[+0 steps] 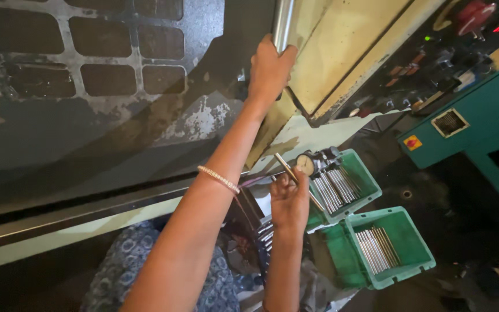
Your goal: The person opens a machine door and removes a small metal part, then uses a metal rod to rub and clean the surface of the machine door. The person repeats this process with another metal part, rubbing the door surface with the rod before closing the door.
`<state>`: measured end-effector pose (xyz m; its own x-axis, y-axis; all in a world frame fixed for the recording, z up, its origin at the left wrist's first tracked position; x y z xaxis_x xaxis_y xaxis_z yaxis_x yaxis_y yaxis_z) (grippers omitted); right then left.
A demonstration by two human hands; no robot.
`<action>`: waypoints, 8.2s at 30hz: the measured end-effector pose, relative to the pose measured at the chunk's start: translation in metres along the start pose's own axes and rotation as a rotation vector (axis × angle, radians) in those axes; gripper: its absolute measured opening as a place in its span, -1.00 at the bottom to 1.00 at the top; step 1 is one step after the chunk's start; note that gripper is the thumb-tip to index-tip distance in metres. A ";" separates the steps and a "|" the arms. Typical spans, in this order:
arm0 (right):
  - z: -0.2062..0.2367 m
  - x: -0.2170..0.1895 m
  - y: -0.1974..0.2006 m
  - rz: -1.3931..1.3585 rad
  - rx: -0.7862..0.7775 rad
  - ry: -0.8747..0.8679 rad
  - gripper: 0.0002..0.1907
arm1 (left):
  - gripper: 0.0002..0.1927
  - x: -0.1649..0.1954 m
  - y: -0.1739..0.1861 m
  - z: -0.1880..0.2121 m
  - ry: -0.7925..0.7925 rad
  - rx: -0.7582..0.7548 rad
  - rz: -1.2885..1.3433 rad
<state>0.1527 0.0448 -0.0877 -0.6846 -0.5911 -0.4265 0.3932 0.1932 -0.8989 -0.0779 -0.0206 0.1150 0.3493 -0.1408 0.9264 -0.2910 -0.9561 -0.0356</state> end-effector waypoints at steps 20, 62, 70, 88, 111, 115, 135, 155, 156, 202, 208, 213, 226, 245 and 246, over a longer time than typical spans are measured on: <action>0.041 0.104 -0.072 -0.010 -0.171 -0.206 -0.52 | -0.65 0.021 0.252 0.034 -0.084 0.005 0.037; -0.044 0.648 -0.254 0.410 -0.204 -0.536 -0.60 | -0.55 0.084 0.577 0.095 0.272 0.713 -0.870; -0.072 0.636 -0.265 -0.337 0.061 -0.564 -0.39 | -0.60 0.075 0.582 0.095 0.371 0.681 -0.801; -0.060 0.682 -0.290 0.156 -0.390 -0.904 -0.30 | -0.62 0.068 0.588 0.092 0.336 0.685 -0.855; -0.069 0.613 -0.276 0.510 -0.499 -0.179 -0.81 | -0.61 0.069 0.592 0.092 0.324 0.645 -0.810; -0.077 0.618 -0.267 0.588 -0.425 -0.178 -0.79 | -0.58 0.067 0.591 0.092 0.354 0.629 -0.767; -0.100 0.628 -0.261 0.530 -0.489 -0.149 -0.75 | -0.56 0.063 0.585 0.086 0.276 0.627 -0.675; -0.075 0.637 -0.272 0.435 -0.397 -0.475 -0.80 | -0.48 0.067 0.583 0.093 0.360 0.639 -0.707; -0.073 0.637 -0.274 0.464 -0.390 -0.479 -0.80 | -0.50 0.069 0.582 0.093 0.343 0.633 -0.695; 0.037 0.198 -0.185 0.763 -0.682 -0.138 -0.86 | -0.72 0.034 0.433 0.078 -0.042 0.338 -0.339; 0.028 0.090 -0.160 0.887 -0.639 0.328 -0.72 | -0.61 0.020 0.327 0.063 -0.068 0.271 -0.294; 0.003 -0.015 -0.142 0.774 -0.413 0.527 -0.90 | -0.53 0.013 0.237 0.045 -0.039 0.247 -0.266; -0.010 -0.138 -0.194 1.442 -0.561 1.120 -0.74 | -0.46 0.004 0.075 0.024 0.007 0.143 -0.330; 0.022 -0.114 -0.155 1.646 -0.569 0.878 -0.61 | -0.58 -0.014 -0.001 0.012 -0.020 0.123 -0.417; 0.026 -0.102 -0.142 1.702 -0.643 0.768 -0.62 | -0.60 -0.016 -0.002 0.012 -0.039 0.130 -0.408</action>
<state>0.1826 0.0568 0.0858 -0.0493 0.8501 -0.5243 0.6945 0.4065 0.5937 -0.0722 -0.0194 0.0957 0.4466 0.2481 0.8596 -0.0086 -0.9595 0.2814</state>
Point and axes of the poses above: each hand's wrist, its own z-axis away from the middle knuckle, its own y-axis out of the back of the hand, x = y × z, the point moved 8 cm from there along -z, towards the middle knuckle, and after that the axes turned 14 degrees about -z, right-handed, at the moved point
